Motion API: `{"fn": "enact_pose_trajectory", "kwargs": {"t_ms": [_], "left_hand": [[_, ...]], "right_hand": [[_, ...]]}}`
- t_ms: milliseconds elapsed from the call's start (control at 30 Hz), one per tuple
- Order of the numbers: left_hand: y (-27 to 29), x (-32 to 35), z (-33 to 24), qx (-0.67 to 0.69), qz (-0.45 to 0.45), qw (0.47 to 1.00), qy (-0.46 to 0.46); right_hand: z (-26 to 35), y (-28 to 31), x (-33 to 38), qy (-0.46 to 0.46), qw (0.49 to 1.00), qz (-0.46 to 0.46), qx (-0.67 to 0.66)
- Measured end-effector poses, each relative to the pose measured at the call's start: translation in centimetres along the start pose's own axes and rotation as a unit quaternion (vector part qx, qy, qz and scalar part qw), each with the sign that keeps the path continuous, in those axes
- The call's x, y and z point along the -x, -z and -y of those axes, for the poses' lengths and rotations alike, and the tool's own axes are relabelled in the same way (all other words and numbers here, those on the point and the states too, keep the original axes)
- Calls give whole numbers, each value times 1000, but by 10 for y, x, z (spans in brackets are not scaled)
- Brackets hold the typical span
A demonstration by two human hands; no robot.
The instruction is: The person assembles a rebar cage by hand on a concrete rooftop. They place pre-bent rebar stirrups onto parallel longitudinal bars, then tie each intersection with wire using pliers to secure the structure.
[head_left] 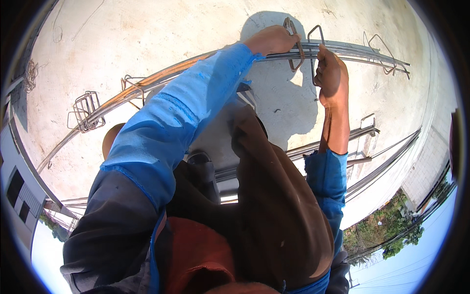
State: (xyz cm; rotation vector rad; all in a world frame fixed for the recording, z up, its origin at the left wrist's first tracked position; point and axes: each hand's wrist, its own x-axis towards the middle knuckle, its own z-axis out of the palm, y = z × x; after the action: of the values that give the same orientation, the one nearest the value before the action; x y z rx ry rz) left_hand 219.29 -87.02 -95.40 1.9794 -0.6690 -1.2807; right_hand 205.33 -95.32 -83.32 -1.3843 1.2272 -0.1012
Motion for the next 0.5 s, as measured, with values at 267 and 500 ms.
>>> {"fn": "enact_pose_trajectory", "kwargs": {"t_ms": [267, 500], "left_hand": [[62, 56, 40, -68, 12, 997, 17], [159, 175, 89, -217, 40, 963, 155]], "right_hand": [[-9, 6, -5, 0, 1000, 7, -26], [-13, 4, -9, 0, 999, 27, -33]]}}
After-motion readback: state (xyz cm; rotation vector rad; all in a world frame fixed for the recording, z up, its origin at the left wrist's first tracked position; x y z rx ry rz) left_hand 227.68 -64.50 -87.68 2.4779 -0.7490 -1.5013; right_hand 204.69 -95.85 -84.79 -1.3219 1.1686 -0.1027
